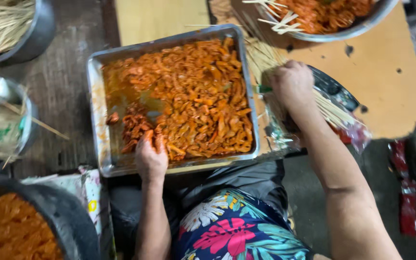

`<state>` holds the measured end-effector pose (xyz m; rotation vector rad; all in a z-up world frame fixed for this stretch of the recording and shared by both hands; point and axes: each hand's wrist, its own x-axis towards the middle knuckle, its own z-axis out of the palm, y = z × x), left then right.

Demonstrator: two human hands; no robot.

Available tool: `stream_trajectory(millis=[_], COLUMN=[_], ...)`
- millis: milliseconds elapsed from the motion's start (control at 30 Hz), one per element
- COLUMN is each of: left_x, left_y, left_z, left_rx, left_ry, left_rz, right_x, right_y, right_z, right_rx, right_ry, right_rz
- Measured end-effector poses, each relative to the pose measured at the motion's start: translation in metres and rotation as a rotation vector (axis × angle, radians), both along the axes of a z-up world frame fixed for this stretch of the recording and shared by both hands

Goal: The person skewers pieces of marinated meat onto wooden sticks, picking them up from a large metal tray and placing the finished skewers into a basket.

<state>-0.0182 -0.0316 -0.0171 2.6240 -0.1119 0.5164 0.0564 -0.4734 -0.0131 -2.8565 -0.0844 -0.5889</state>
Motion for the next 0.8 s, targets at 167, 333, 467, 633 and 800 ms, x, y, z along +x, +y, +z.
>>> stream_trajectory(millis=[167, 333, 467, 633, 800], left_x=[-0.002, -0.002, -0.002, -0.005, -0.004], left_y=[0.000, -0.002, -0.003, 0.000, -0.001], left_z=[0.003, 0.008, 0.009, 0.009, 0.010], left_rx=[-0.001, -0.042, -0.052, -0.074, -0.089], left_ry=[0.116, 0.086, 0.079, 0.096, 0.139], left_rz=[0.031, 0.029, 0.043, 0.047, 0.052], right_x=[0.000, -0.007, 0.000, 0.009, 0.022], right_y=[-0.022, -0.030, -0.032, -0.023, 0.025], right_z=[-0.018, -0.017, -0.023, -0.018, 0.016], right_rx=[-0.090, -0.106, -0.097, -0.202, 0.021], right_ry=[0.053, -0.050, -0.076, -0.165, -0.158], right_rz=[-0.089, -0.035, -0.009, -0.002, 0.193])
